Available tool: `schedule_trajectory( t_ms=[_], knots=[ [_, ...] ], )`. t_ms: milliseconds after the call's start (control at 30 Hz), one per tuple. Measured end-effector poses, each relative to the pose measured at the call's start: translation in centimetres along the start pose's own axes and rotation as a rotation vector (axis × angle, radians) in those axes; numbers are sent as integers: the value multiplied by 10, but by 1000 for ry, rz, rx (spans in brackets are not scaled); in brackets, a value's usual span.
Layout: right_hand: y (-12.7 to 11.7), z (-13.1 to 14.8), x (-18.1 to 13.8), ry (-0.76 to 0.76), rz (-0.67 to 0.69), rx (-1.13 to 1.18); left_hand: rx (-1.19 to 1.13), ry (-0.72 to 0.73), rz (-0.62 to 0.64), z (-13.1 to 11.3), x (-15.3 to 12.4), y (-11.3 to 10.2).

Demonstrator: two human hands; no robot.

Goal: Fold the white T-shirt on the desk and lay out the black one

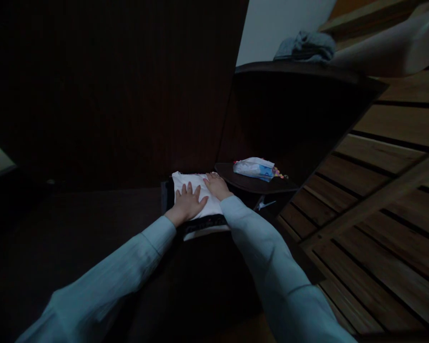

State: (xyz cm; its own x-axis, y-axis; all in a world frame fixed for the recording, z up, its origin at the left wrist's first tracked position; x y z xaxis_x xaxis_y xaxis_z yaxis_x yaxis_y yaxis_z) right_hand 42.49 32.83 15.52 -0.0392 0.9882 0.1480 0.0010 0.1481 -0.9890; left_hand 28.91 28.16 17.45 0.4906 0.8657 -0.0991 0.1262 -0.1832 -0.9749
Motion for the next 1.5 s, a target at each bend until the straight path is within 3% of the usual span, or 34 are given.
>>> schedule_trajectory(
  t_ms=[233,300,500,833,1033,1233,1500],
  knots=[
    [-22,-2,-7,-105,20,203,-32,-7,30,2,0,8],
    [-16,-3,-17,-99,3,295,-35,-1,24,2,1,9],
    [16,-6,-37,-33,141,438,-43,20,-65,1,2,19],
    [22,-15,-39,-77,36,470,-145,19,-219,-3,-10,25],
    [28,-21,-38,-96,-2,498,-242,-110,-279,-1,-16,31],
    [30,-24,-38,-88,-17,511,-292,-52,-221,2,-18,32],
    [30,-19,-42,-76,-47,479,-214,-52,-233,2,-15,32]
  ],
)
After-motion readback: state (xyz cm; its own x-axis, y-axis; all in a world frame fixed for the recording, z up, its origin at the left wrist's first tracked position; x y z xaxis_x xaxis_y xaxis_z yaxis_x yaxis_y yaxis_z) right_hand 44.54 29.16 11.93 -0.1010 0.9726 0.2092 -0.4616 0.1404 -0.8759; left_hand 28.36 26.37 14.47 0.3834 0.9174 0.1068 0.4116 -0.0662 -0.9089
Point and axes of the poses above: each hand's wrist, its own x-axis towards the middle knuckle, its own y-axis out of the palm, z = x × y, the point moved 2 cm from there along x, towards the middle knuckle, and after that the axes turned 5 degrees about z, right-handed, at the moved point
